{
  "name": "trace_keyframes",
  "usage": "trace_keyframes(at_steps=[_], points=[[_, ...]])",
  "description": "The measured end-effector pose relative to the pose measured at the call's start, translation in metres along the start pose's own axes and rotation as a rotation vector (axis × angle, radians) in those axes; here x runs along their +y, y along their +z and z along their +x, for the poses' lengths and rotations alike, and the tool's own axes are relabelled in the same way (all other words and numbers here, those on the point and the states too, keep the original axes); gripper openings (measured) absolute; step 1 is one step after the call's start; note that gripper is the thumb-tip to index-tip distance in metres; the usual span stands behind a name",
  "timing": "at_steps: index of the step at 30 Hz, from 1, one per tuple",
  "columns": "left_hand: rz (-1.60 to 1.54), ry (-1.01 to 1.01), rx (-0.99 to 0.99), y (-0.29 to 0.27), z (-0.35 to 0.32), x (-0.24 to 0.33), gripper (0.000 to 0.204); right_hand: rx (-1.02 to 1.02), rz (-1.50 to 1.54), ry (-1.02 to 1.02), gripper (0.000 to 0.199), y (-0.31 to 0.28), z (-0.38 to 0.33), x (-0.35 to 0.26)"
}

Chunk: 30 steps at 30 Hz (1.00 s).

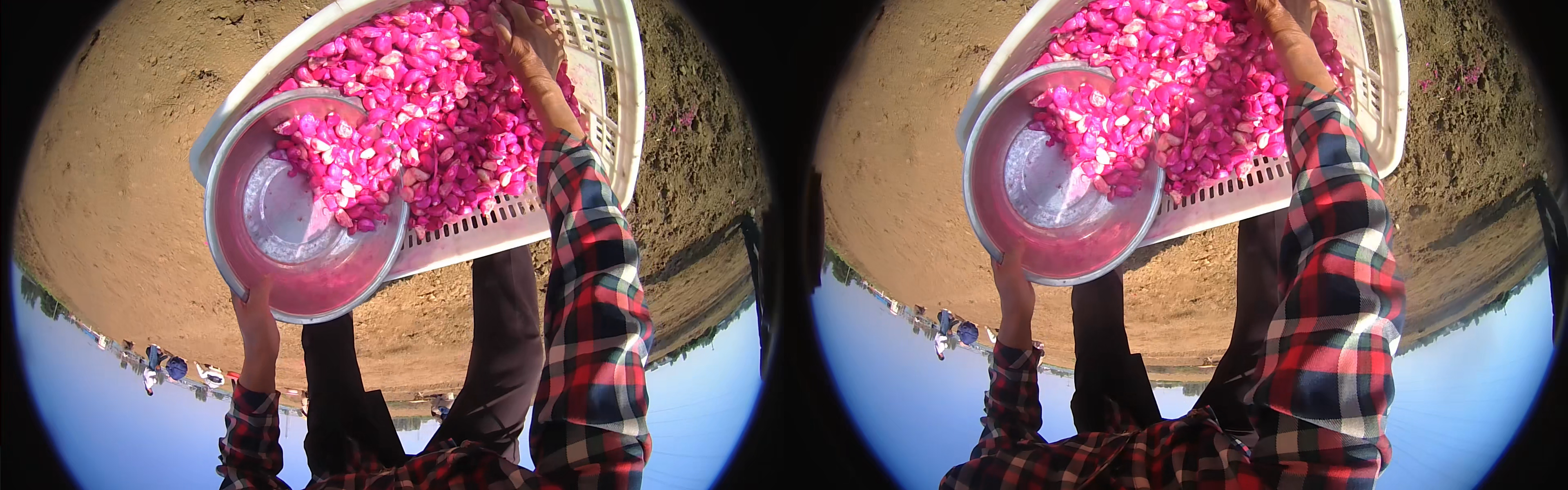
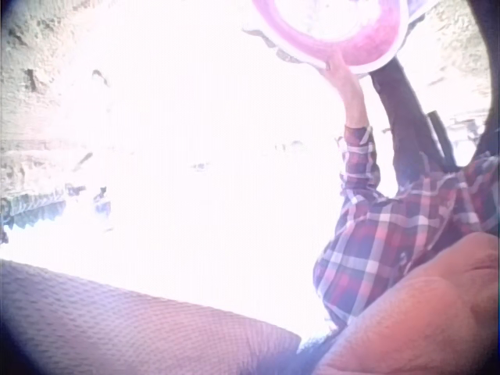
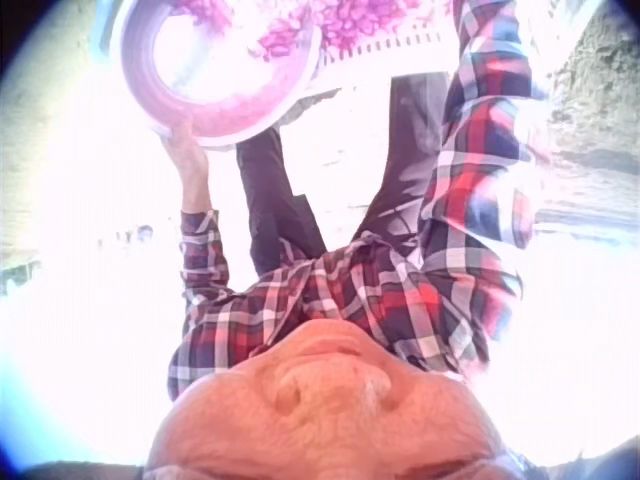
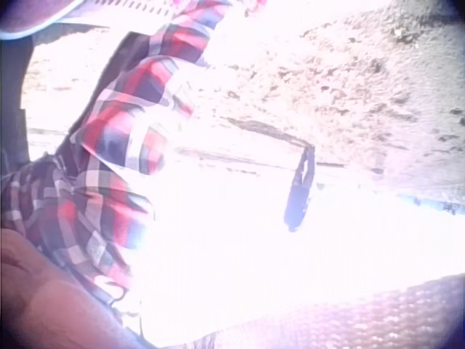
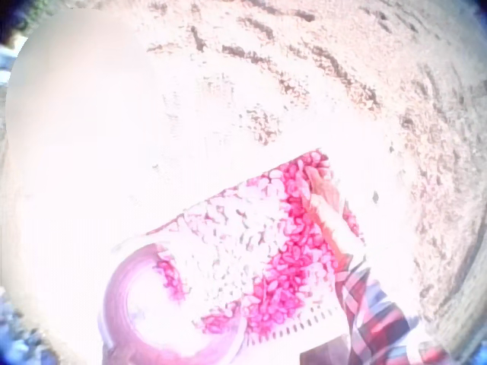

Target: The person collects bright pink flower petals from the soil in a field, placing them into a metal bowl. They then transfer the petals from the bowl into a white plastic crate and continue gathering more petals from the ground.

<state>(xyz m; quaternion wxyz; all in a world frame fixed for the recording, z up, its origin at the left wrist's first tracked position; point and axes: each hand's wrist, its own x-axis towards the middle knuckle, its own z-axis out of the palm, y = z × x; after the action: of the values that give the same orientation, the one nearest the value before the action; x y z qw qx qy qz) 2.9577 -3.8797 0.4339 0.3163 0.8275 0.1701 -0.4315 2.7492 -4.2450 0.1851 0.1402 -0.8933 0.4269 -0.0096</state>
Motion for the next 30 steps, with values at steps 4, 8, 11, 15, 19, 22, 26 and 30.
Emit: trace_keyframes(at_steps=[4,8,11,15,19,22,26,30], points=[[-0.013,0.001,-0.002,0.0,0.001,0.0,0.045,0.083,-0.069,-0.044,0.032,0.008,-0.019,-0.005],[-0.012,0.01,0.025,0.001,0.003,-0.003,0.045,-0.178,0.354,0.43,0.035,0.03,-0.05,-0.035],[-0.057,0.084,-0.044,0.0,0.005,-0.006,0.046,-0.082,0.669,0.424,0.046,0.018,-0.074,-0.061],[-0.004,0.007,-0.019,-0.001,0.009,-0.009,0.048,-0.315,0.958,0.398,0.04,-0.037,-0.113,-0.167],[-0.003,0.011,-0.034,-0.001,0.011,-0.007,0.049,-0.379,1.027,0.112,0.041,-0.08,-0.14,-0.244],[-0.009,0.019,-0.064,0.0,0.009,-0.006,0.05,-0.029,0.879,0.163,0.04,-0.06,-0.103,-0.175],[-0.047,0.006,-0.074,-0.001,0.002,-0.007,0.051,0.244,0.232,0.024,0.027,-0.007,-0.004,-0.023],[-0.072,-0.036,0.014,0.0,-0.002,-0.009,0.047,0.159,0.034,0.057,0.026,0.055,0.013,-0.01]])
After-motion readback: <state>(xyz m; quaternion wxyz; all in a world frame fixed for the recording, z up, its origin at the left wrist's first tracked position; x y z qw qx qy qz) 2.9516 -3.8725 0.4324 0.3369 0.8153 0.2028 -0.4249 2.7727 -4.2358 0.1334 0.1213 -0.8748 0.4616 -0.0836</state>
